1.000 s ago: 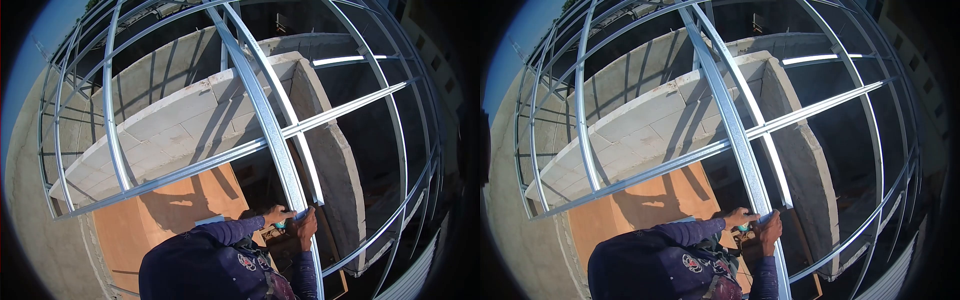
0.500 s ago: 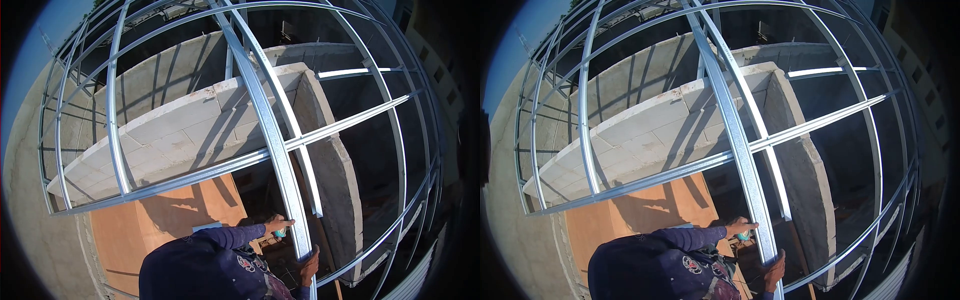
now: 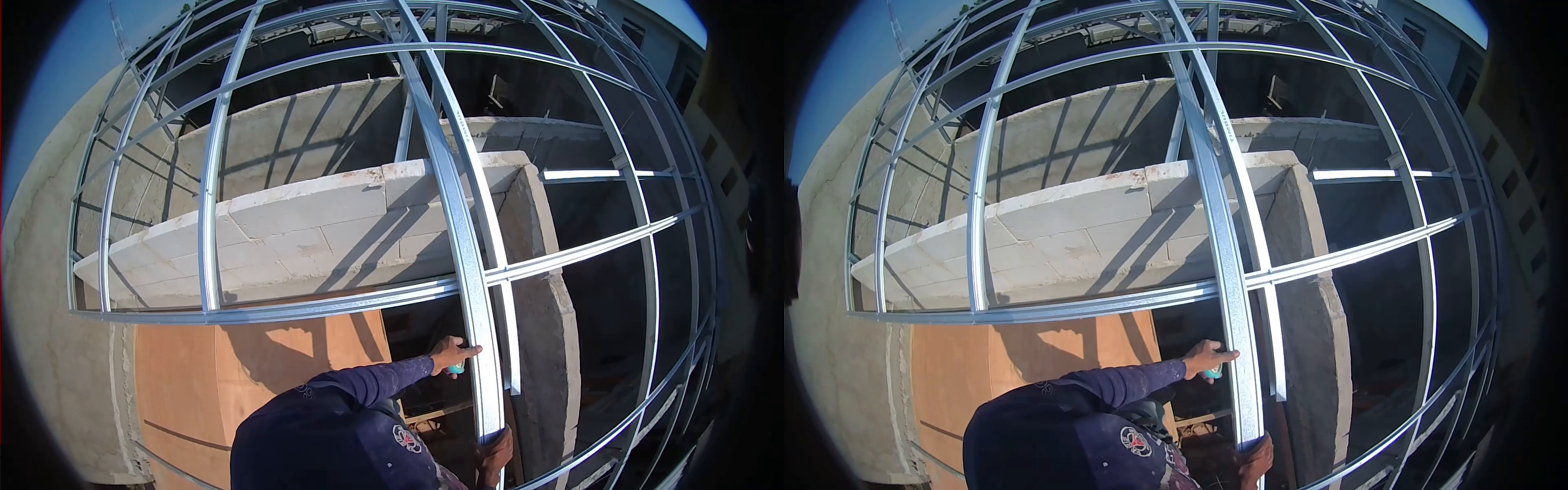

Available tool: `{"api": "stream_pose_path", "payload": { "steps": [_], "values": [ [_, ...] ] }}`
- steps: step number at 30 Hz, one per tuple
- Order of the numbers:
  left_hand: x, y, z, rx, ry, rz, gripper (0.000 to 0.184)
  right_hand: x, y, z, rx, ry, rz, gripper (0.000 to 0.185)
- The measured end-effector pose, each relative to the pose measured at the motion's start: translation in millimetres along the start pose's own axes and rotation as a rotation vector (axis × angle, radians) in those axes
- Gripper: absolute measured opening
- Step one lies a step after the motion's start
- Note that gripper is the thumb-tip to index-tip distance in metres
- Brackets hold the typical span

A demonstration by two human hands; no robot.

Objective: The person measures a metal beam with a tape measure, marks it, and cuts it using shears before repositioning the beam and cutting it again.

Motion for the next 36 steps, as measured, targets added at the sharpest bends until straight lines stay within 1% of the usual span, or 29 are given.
{"api": "stream_pose_path", "payload": {
  "steps": [1, 2, 3, 5, 7, 8, 9, 11, 12, 13, 14, 15, 16, 17, 18, 19, 20, 21, 22, 23, 25, 26, 27, 29, 31, 33, 34, 35, 36],
  "values": [
    [1.8, 1.6, -3.7, -0.062, 0.013, 0.100, 0.094, -12.8, -14.2, -9.4, -0.011, 0.027, -0.079, 0.098],
    [6.4, 0.8, -2.3, -0.082, 0.030, 0.131, 0.105, -25.2, -14.3, 0.2, 0.053, 0.049, -0.135, 0.098],
    [11.2, -3.5, 2.9, -0.083, 0.026, 0.136, 0.105, -34.6, -11.2, 4.5, 0.057, 0.046, -0.140, 0.098],
    [19.7, -22.4, 26.5, -0.168, 0.017, 0.185, 0.111, -60.3, 6.0, 33.9, -0.032, 0.001, -0.077, 0.101],
    [14.3, -49.7, 50.0, -0.164, -0.003, 0.249, 0.121, -79.9, 17.9, 63.0, -0.036, 0.108, -0.189, 0.097],
    [16.8, -55.9, 56.7, -0.276, -0.016, -0.004, 0.124, -86.1, 24.8, 75.6, -0.016, 0.095, -0.194, 0.092],
    [19.6, -60.4, 48.9, -0.280, -0.010, 0.007, 0.124, -93.3, 29.0, 87.1, -0.013, 0.083, -0.192, 0.092],
    [22.7, -64.1, 29.5, -0.182, -0.033, 0.012, 0.107, -102.2, 38.7, 106.5, -0.037, 0.111, -0.262, 0.094],
    [-10.2, -67.0, 51.5, -0.198, -0.190, 0.099, 0.115, -105.2, 44.0, 111.9, -0.030, 0.104, -0.261, 0.094],
    [-11.6, -61.6, 48.9, -0.192, -0.126, 0.107, 0.117, -106.4, 47.5, 116.1, -0.042, 0.103, -0.226, 0.098],
    [3.5, -59.5, 34.3, -0.173, -0.071, 0.078, 0.112, -105.0, 49.4, 116.4, -0.055, 0.103, -0.191, 0.102],
    [18.0, -58.8, 22.4, -0.160, -0.019, 0.046, 0.108, -99.1, 49.0, 106.1, -0.056, 0.098, -0.193, 0.102],
    [16.9, -61.8, 26.7, -0.167, -0.017, 0.054, 0.108, -86.9, 43.2, 86.1, -0.086, 0.089, -0.132, 0.105],
    [12.2, -62.2, 31.7, -0.154, -0.014, -0.005, 0.109, -74.9, 37.8, 70.6, -0.116, 0.080, -0.077, 0.109],
    [9.4, -64.5, 34.7, -0.138, -0.009, -0.060, 0.109, -48.1, 52.1, 67.7, -0.092, 0.077, 0.004, 0.055],
    [11.6, -64.4, 29.1, -0.137, -0.008, -0.053, 0.109, -21.2, 51.5, 41.9, -0.130, 0.053, 0.050, 0.055],
    [17.1, -62.2, 20.1, -0.061, 0.005, 0.025, 0.111, 3.1, 52.1, 23.0, -0.118, 0.037, -0.007, 0.072],
    [23.6, -63.2, 20.3, 0.018, 0.026, 0.101, 0.113, 26.0, 68.4, 24.2, -0.007, -0.145, 0.047, 0.098],
    [11.0, -65.2, 30.3, 0.031, -0.034, 0.183, 0.114, 42.1, 53.2, -8.6, -0.022, -0.239, 0.067, 0.108],
    [4.0, -67.3, 44.5, 0.028, -0.027, 0.193, 0.114, 48.7, 35.0, -35.4, -0.020, -0.252, 0.069, 0.108],
    [29.2, -60.1, 9.4, 0.055, 0.028, 0.164, 0.112, 47.2, 30.9, -37.8, 0.037, -0.163, 0.066, 0.100],
    [20.3, -55.1, 9.1, 0.038, 0.027, 0.086, 0.114, 42.7, 30.4, -34.3, 0.058, -0.185, 0.063, 0.102],
    [12.4, -45.9, 7.1, 0.131, -0.058, 0.162, 0.115, 33.5, 32.2, -29.2, 0.061, -0.187, 0.071, 0.102],
    [-26.6, -20.7, 7.0, 0.017, -0.023, -0.134, 0.112, 6.8, 35.6, -1.5, -0.014, 0.047, -0.051, 0.093],
    [-23.5, 4.6, -39.2, 0.073, -0.119, -0.079, 0.101, -31.7, 39.5, 43.1, 0.058, 0.036, -0.118, 0.091],
    [-35.5, 25.1, -59.2, -0.024, -0.220, -0.079, 0.089, -65.9, 37.7, 68.6, 0.030, 0.017, -0.096, 0.088],
    [-24.1, 24.4, -69.5, 0.021, -0.232, -0.059, 0.082, -81.2, 40.9, 87.3, 0.020, 0.031, -0.099, 0.087],
    [-8.0, 19.3, -78.6, 0.038, -0.222, 0.007, 0.080, -95.8, 42.7, 103.8, 0.008, 0.043, -0.106, 0.085],
    [-9.2, 18.1, -70.4, -0.005, -0.163, 0.020, 0.081, -109.2, 35.1, 109.8, -0.003, 0.024, -0.072, 0.089]
  ]
}}
Point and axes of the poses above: each hand's wrist, its own x-axis away from the middle knuckle, its own y-axis out of the back of the hand, z = x × y, the point moved 5 cm from there along -x, towards the middle knuckle, and after that the axes turned 3 degrees about x, right-handed, at the moved point
